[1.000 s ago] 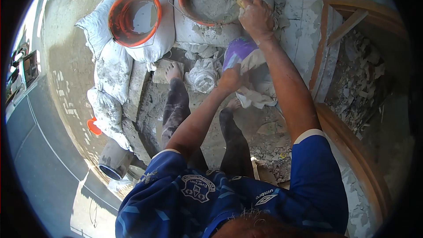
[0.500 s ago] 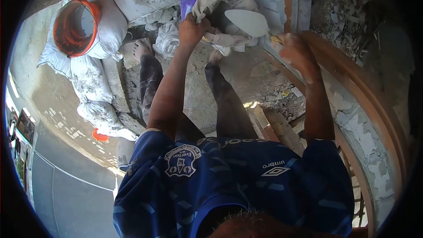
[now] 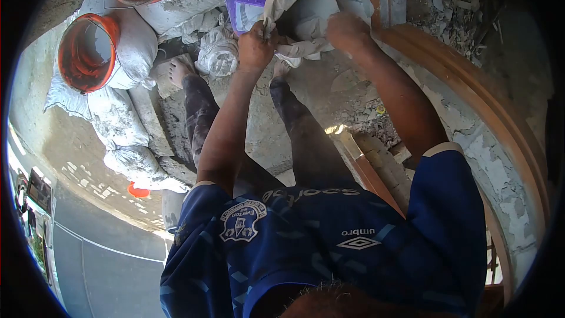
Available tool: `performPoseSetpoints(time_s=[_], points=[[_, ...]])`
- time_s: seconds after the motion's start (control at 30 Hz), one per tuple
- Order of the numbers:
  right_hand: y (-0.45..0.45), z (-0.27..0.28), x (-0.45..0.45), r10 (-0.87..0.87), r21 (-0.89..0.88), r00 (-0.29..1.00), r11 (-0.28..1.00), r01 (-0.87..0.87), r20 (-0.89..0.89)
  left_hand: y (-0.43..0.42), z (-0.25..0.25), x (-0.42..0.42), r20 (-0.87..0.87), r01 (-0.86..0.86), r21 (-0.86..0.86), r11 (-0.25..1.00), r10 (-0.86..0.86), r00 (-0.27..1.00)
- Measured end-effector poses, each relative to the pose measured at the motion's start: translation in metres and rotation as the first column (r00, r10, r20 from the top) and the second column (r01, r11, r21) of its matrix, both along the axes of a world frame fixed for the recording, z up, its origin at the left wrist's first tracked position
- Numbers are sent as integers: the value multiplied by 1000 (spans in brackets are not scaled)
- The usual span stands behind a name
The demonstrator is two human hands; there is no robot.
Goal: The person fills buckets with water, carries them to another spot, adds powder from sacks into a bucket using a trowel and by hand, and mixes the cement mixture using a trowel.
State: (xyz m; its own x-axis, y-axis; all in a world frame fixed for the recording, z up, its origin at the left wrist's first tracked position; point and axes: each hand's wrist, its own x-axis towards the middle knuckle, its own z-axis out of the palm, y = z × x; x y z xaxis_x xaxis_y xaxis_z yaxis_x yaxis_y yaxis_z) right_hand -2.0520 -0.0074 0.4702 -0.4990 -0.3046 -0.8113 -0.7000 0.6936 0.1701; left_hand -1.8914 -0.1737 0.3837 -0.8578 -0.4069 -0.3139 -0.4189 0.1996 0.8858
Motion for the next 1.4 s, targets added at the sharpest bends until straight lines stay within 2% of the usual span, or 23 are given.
performPoseSetpoints(time_s=[0.07, 0.13, 0.2, 0.27, 0.37, 0.43, 0.5, 0.57, 0.6, 0.63, 0.7, 0.73, 0.8, 0.83, 0.9, 1.03, 1.1, 1.2, 1.3, 1.4], points=[[-29, -5, 18, -145, -14, 989, 989, 144, -18, 1, -4, -4, 7, -37, 5, 999, 37, 999], [-41, -8, 33, -116, -18, 993, 993, 116, -8, 0, -7, -4, 24, -61, 3, 998, 61, 998], [-47, 6, 47, -90, -23, 996, 996, 90, 5, -5, -7, -5, 45, -155, 130, 979, 151, 988], [-53, 32, 62, -171, 1, 984, 985, 171, 56, -7, -12, -5, 17, -155, 114, 981, 154, 988], [-56, 26, 60, -157, -63, 987, 985, 160, 37, -5, -12, 0, -1, -115, 60, 992, 115, 993], [-56, -5, 40, -166, -75, 986, 984, 164, -24, -5, -15, -6, 2, -78, 11, 997, 78, 997], [-53, -36, 31, -189, -70, 980, 980, 184, -67, 0, -18, -4, -77, -42, -86, 995, 35, 996], [-46, -59, 36, -160, 53, 979, 984, 168, -123, 0, -8, -4, -56, -9, -59, 998, 6, 998], [-41, -67, 46, -54, 71, 961, 995, 76, -271, -1, -2, -5, -45, 10, -42, 999, -11, 999], [-46, -72, 48, -53, 67, 961, 995, 73, -270, -1, -3, -3, -44, 7, -47, 999, -9, 999], [-63, -87, 46, -99, 126, 987, 985, 114, -124, -5, -4, -2, -142, 28, -143, 989, -49, 989], [-68, -90, 42, -98, 118, 987, 987, 113, -125, -7, -6, -3, -100, 26, -130, 991, -40, 994], [-69, -91, 44, -192, 37, 981, 981, 192, -1, -11, -9, 2, -81, 18, -92, 996, -25, 996], [-58, -97, 47, -193, 44, 981, 980, 193, 4, -12, -6, 3, -67, 0, -51, 999, -4, 998], [-33, -109, 38, -101, -107, 995, 989, 100, 1, -18, -3, 2, -74, -2, -33, 999, 0, 997], [-26, -56, 2, 42, -124, 997, 992, -33, 65, -20, -4, 2, 5, -14, 17, 1000, 14, 1000], [-26, -68, -7, 41, -110, 999, 993, -40, 2, -20, -6, 2, 42, -3, 20, 1000, 2, 999], [-42, -69, -6, -84, -49, 995, 995, 81, -61, -22, -2, -4, 11, -28, 43, 999, 27, 1000], [-34, -97, 27, 43, -234, 996, 970, -60, -77, -20, 2, -1, 51, -53, 27, 998, 51, 997], [-23, -106, 23, 43, -201, 999, 979, -37, 28, -21, -3, 2, 72, -71, 16, 997, 70, 995]])
